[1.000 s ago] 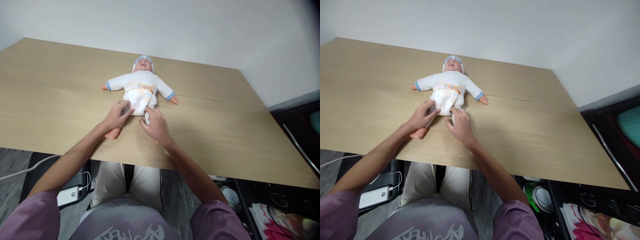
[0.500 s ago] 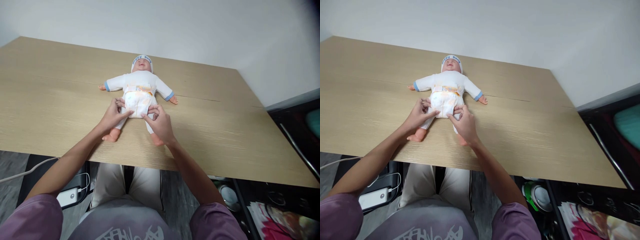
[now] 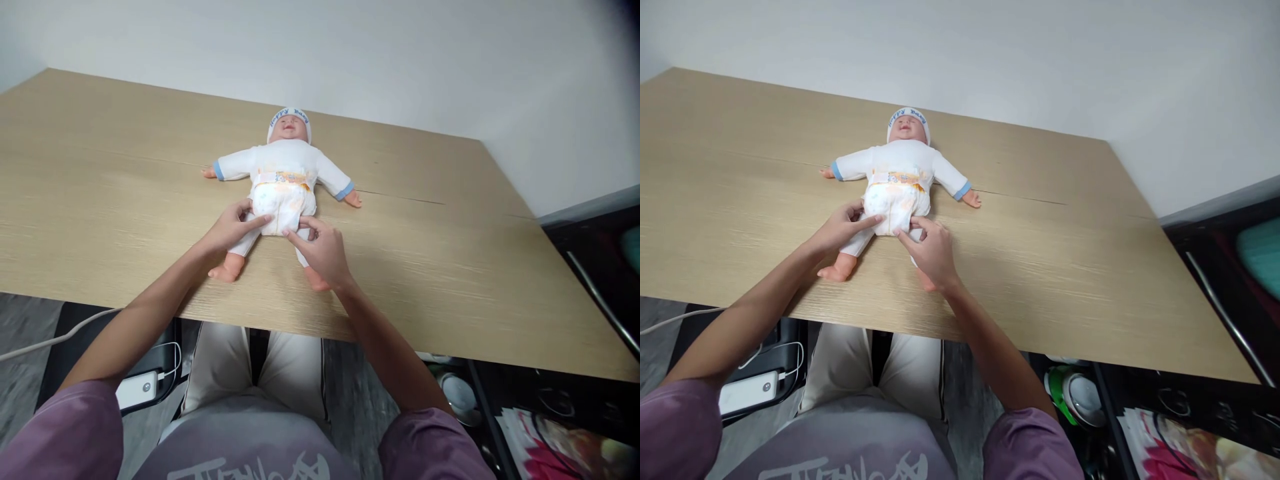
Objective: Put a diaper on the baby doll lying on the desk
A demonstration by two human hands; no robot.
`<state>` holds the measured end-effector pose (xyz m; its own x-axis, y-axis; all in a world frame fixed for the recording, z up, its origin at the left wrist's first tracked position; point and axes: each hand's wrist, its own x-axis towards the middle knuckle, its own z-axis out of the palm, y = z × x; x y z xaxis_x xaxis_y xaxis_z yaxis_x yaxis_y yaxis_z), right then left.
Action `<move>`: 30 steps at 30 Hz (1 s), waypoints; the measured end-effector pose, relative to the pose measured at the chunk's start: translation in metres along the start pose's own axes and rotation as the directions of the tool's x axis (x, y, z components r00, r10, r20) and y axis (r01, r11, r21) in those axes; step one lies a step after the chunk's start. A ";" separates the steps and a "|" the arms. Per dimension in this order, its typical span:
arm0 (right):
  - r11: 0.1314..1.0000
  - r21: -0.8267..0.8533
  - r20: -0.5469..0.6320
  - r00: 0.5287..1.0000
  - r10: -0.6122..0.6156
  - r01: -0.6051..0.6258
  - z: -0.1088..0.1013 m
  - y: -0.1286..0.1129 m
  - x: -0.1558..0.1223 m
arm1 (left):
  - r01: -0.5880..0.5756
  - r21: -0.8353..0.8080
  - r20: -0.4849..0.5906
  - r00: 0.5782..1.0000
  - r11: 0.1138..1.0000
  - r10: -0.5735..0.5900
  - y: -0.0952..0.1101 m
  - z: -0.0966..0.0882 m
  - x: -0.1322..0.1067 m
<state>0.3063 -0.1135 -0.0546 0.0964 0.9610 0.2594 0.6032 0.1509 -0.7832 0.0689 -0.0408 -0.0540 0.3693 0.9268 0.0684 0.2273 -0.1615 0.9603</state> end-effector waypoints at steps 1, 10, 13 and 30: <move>1.000 -0.001 0.001 1.000 0.004 -0.004 0.001 0.001 0.000 | 0.028 -0.045 0.006 1.000 0.999 -0.027 0.001 0.001 0.000; 0.996 0.079 -0.081 0.996 0.038 -0.032 0.008 0.010 0.001 | 0.058 -0.282 0.027 0.998 0.958 -0.053 0.002 0.005 -0.003; 0.999 0.038 -0.121 0.993 0.013 -0.008 0.008 0.014 0.001 | 0.076 -0.327 0.042 0.997 0.942 -0.066 -0.001 0.005 -0.001; 0.981 0.139 -0.042 0.991 -0.130 0.135 0.002 0.044 0.001 | 0.021 -0.441 -0.023 0.999 0.897 -0.034 -0.028 -0.002 0.004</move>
<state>0.3312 -0.1052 -0.0897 0.0501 0.9225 0.3827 0.4952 0.3099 -0.8116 0.0621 -0.0323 -0.0806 0.3407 0.9392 0.0416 -0.1862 0.0241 0.9822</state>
